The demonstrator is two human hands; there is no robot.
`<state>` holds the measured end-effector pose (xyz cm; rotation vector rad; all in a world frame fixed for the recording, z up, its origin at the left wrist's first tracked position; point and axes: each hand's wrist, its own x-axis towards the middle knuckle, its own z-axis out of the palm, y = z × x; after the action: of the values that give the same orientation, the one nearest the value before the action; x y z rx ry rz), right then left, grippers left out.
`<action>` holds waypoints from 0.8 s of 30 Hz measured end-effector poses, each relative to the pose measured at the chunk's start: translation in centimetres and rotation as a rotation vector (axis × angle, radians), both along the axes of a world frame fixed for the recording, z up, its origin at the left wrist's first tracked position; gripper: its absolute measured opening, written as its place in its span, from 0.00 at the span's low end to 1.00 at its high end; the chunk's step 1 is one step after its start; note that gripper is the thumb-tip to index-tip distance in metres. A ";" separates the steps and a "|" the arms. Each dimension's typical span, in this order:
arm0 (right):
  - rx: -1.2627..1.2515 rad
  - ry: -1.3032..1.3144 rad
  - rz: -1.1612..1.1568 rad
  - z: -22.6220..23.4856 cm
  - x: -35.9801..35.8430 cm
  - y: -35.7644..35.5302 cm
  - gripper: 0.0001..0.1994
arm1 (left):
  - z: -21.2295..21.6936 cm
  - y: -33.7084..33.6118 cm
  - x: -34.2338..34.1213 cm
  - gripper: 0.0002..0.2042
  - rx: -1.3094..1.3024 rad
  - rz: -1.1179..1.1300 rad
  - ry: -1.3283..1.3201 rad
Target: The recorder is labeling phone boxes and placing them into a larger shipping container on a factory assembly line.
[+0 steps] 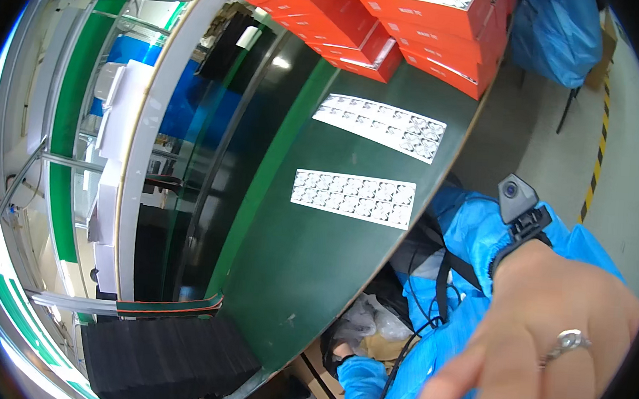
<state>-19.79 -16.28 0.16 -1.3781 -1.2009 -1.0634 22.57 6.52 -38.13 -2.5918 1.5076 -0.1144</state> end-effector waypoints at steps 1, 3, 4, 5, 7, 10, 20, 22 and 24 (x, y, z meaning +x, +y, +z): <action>-0.014 -0.018 -0.030 0.0 -0.8 0.3 0.33 | 0.0 -0.6 -0.3 0.17 0.003 -0.012 0.009; -0.044 -0.054 -0.045 -0.4 -1.5 0.4 0.33 | 0.2 -0.8 -0.3 0.17 0.002 0.002 0.021; -0.066 -0.084 -0.028 -0.7 -1.5 0.1 0.33 | 0.5 -0.6 0.2 0.17 -0.007 0.034 0.023; -0.093 -0.121 0.007 -0.8 -1.4 -0.4 0.33 | 0.0 -0.5 0.0 0.17 -0.011 0.073 0.017; -0.129 -0.122 0.045 -0.4 -0.5 -1.3 0.33 | -0.3 -0.5 0.1 0.16 -0.027 0.127 0.029; -0.216 0.138 0.130 0.6 1.2 -2.5 0.33 | -0.2 -1.0 -0.5 0.16 -0.051 0.195 0.067; 0.406 0.721 -0.011 -10.6 0.4 -2.7 0.35 | -1.3 -1.5 -2.6 0.15 -0.103 0.376 0.059; 0.663 0.772 -0.179 -10.8 1.2 -2.6 0.34 | 0.3 -0.6 -2.6 0.15 -0.130 0.484 0.032; 0.712 0.764 -0.252 -11.7 0.3 -1.6 0.33 | 1.6 -1.9 -1.1 0.15 -0.118 0.493 0.052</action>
<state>-19.54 -17.87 -11.51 -1.1837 -0.0645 -0.8692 21.46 4.61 -36.49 -2.9921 0.8542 -0.0825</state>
